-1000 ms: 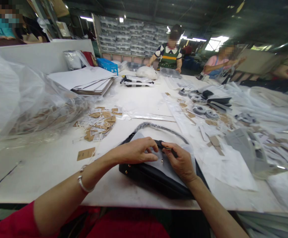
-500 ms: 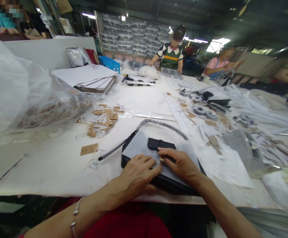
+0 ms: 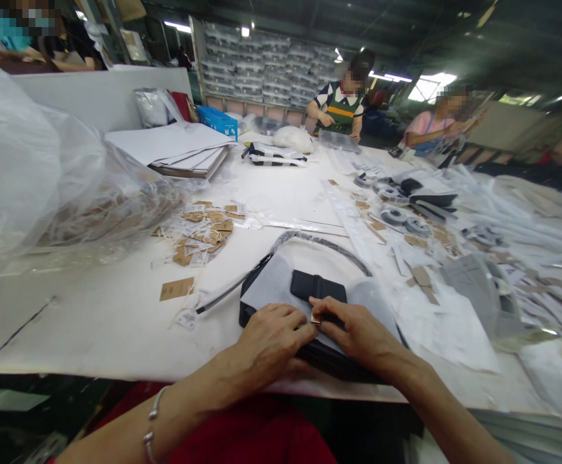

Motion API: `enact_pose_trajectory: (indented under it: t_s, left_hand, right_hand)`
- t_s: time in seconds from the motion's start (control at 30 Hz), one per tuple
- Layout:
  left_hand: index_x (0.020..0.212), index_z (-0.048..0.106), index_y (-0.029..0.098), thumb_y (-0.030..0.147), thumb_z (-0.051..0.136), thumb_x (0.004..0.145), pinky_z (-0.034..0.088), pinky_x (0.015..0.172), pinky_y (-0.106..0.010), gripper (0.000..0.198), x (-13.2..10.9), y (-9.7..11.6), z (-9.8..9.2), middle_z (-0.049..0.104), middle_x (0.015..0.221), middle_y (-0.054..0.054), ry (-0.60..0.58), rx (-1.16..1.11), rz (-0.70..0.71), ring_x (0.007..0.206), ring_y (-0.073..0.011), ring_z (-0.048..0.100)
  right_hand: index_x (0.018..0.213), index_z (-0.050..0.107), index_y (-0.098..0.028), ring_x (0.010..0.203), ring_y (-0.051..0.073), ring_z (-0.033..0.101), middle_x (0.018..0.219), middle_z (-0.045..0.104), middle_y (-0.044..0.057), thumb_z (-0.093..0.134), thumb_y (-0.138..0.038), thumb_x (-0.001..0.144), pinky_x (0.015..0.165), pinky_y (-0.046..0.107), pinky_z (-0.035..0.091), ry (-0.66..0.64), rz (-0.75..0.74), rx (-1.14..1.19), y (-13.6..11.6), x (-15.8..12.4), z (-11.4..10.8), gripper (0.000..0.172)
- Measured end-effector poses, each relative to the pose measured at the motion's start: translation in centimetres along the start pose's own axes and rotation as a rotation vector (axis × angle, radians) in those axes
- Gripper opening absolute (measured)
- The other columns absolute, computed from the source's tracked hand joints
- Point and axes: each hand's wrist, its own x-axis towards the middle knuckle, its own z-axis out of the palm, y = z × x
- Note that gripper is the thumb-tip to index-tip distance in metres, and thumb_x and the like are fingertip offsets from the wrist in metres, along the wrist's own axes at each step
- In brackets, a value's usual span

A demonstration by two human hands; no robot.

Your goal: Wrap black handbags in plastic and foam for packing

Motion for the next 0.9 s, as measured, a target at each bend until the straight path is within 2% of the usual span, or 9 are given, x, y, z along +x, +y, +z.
enact_pose_trajectory:
  t_s: [0.13,0.33,0.57,0.67,0.9]
  left_hand:
    - [0.116,0.053,0.023,0.044,0.069,0.086,0.047,0.094,-0.039,0.04,-0.6,-0.1,1.0,0.064,0.113,-0.003,0.048,-0.002,0.008,0.107,-0.0236,0.059]
    - [0.108,0.054,0.02,0.043,0.061,0.092,0.047,0.088,-0.038,0.029,-0.8,-0.2,1.8,0.065,0.105,-0.004,0.113,0.02,0.038,0.099,-0.0229,0.061]
    - [0.105,0.056,0.02,0.043,0.057,0.093,0.047,0.086,-0.035,0.026,-0.7,-0.3,1.5,0.067,0.099,-0.006,0.181,-0.081,0.043,0.097,-0.0224,0.063]
    - [0.103,0.057,0.02,0.043,0.055,0.094,0.047,0.084,-0.034,0.025,-0.6,-0.3,1.4,0.067,0.094,-0.006,0.21,-0.089,0.044,0.093,-0.0215,0.064]
    - [0.099,0.056,0.02,0.042,0.058,0.093,0.046,0.08,-0.034,0.023,-0.2,-0.2,1.4,0.067,0.094,-0.003,0.208,-0.046,0.066,0.089,-0.0202,0.063]
  right_hand:
    - [0.107,0.067,-0.027,0.128,0.022,0.056,0.135,0.063,0.004,0.056,-0.031,0.094,0.109,0.039,0.042,-0.035,0.029,0.056,0.0,-0.3,-0.3,0.018]
    - [0.092,0.074,-0.026,0.118,0.021,0.063,0.119,0.072,0.003,0.059,-0.025,0.091,0.104,0.036,0.047,0.072,0.057,0.087,0.8,-0.2,0.5,0.015]
    - [0.099,0.072,-0.025,0.115,0.019,0.063,0.117,0.072,0.003,0.06,-0.017,0.089,0.102,0.035,0.047,0.083,0.028,0.041,0.8,0.1,0.7,0.017]
    - [0.095,0.072,-0.025,0.114,0.02,0.062,0.117,0.07,0.003,0.061,-0.016,0.088,0.101,0.035,0.047,0.081,0.041,0.026,0.7,0.3,0.7,0.016]
    - [0.098,0.071,-0.025,0.115,0.021,0.059,0.127,0.059,0.007,0.057,-0.017,0.089,0.1,0.037,0.046,0.137,0.01,-0.004,1.6,0.4,1.6,0.018]
